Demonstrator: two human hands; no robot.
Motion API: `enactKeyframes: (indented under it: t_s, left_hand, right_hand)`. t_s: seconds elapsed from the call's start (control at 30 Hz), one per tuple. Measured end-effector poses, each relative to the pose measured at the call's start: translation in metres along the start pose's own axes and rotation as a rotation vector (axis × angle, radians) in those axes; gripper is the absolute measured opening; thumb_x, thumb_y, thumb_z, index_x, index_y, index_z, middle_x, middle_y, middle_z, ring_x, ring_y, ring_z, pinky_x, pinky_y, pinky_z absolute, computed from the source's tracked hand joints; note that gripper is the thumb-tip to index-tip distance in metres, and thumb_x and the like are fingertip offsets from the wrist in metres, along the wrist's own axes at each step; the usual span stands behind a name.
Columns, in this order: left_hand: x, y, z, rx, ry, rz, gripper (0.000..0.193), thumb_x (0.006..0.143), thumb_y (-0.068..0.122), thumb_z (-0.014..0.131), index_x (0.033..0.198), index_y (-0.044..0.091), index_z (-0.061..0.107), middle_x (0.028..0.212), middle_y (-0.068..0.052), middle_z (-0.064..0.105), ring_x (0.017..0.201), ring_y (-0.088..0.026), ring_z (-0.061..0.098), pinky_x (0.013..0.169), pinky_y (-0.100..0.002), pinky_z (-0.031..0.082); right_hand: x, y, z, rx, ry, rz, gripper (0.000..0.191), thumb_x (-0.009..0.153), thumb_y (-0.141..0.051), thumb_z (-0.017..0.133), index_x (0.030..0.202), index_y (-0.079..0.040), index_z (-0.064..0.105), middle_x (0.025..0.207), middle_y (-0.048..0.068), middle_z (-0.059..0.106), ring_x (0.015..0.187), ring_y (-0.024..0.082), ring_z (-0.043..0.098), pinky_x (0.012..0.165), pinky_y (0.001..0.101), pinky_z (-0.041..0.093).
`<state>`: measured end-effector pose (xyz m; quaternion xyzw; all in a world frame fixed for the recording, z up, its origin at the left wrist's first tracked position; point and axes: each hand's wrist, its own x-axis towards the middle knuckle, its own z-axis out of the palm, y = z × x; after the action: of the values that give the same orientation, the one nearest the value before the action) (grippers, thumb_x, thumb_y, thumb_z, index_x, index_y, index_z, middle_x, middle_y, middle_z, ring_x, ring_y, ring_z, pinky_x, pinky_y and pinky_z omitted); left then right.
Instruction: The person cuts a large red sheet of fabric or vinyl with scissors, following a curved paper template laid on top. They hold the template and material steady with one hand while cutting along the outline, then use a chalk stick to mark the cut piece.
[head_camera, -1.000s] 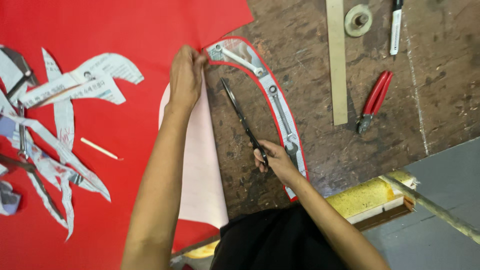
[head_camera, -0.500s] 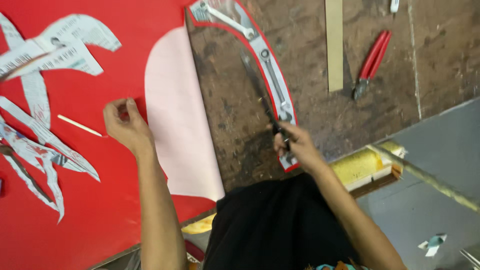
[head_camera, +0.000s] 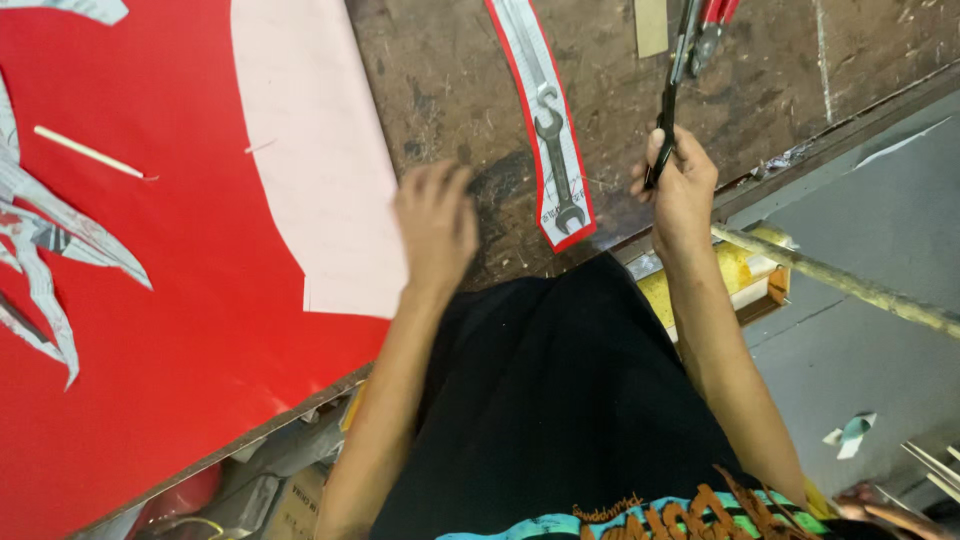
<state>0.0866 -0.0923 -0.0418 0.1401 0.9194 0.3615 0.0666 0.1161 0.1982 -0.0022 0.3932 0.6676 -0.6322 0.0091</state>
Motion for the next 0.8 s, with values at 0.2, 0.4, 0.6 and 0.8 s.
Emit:
enactKeyframes:
  t_s: [0.2, 0.4, 0.6, 0.8]
  left_hand:
    - [-0.009, 0.042, 0.034, 0.089, -0.141, 0.151, 0.045, 0.088, 0.020, 0.071, 0.131, 0.014, 0.064, 0.145, -0.013, 0.051, 0.142, -0.040, 0.034, 0.116, -0.068, 0.014]
    - [-0.019, 0.042, 0.046, -0.025, -0.041, 0.052, 0.044, 0.095, 0.029, 0.073, 0.137, 0.022, 0.066, 0.153, -0.018, 0.044, 0.150, -0.038, 0.030, 0.124, -0.067, 0.011]
    - [-0.025, 0.056, 0.051, 0.154, -0.078, 0.039, 0.045, 0.088, 0.032, 0.076, 0.133, 0.030, 0.069, 0.158, -0.016, 0.037, 0.151, -0.038, 0.024, 0.122, -0.067, 0.009]
    - [-0.028, 0.059, 0.051, 0.128, -0.108, -0.035, 0.047, 0.087, 0.034, 0.076, 0.133, 0.029, 0.069, 0.159, -0.012, 0.038, 0.153, -0.036, 0.024, 0.122, -0.066, 0.010]
  right_hand:
    - [-0.010, 0.019, -0.019, -0.049, -0.011, -0.007, 0.032, 0.102, -0.031, 0.068, 0.124, -0.007, 0.067, 0.076, -0.002, 0.065, 0.058, 0.006, 0.057, 0.051, 0.0208, 0.041]
    - [0.036, 0.009, -0.028, -0.109, -0.106, -0.117, 0.032, 0.104, -0.029, 0.068, 0.126, -0.007, 0.067, 0.074, -0.001, 0.065, 0.057, 0.006, 0.058, 0.050, 0.0203, 0.041]
    - [0.078, -0.014, -0.026, -0.164, -0.326, -0.135, 0.029, 0.107, -0.030, 0.068, 0.122, -0.005, 0.068, 0.076, -0.001, 0.064, 0.059, 0.007, 0.059, 0.051, 0.0205, 0.042]
    - [0.079, -0.014, -0.023, -0.091, -0.523, -0.057, 0.030, 0.104, -0.031, 0.067, 0.120, -0.006, 0.066, 0.075, 0.001, 0.065, 0.057, 0.009, 0.061, 0.050, 0.0221, 0.044]
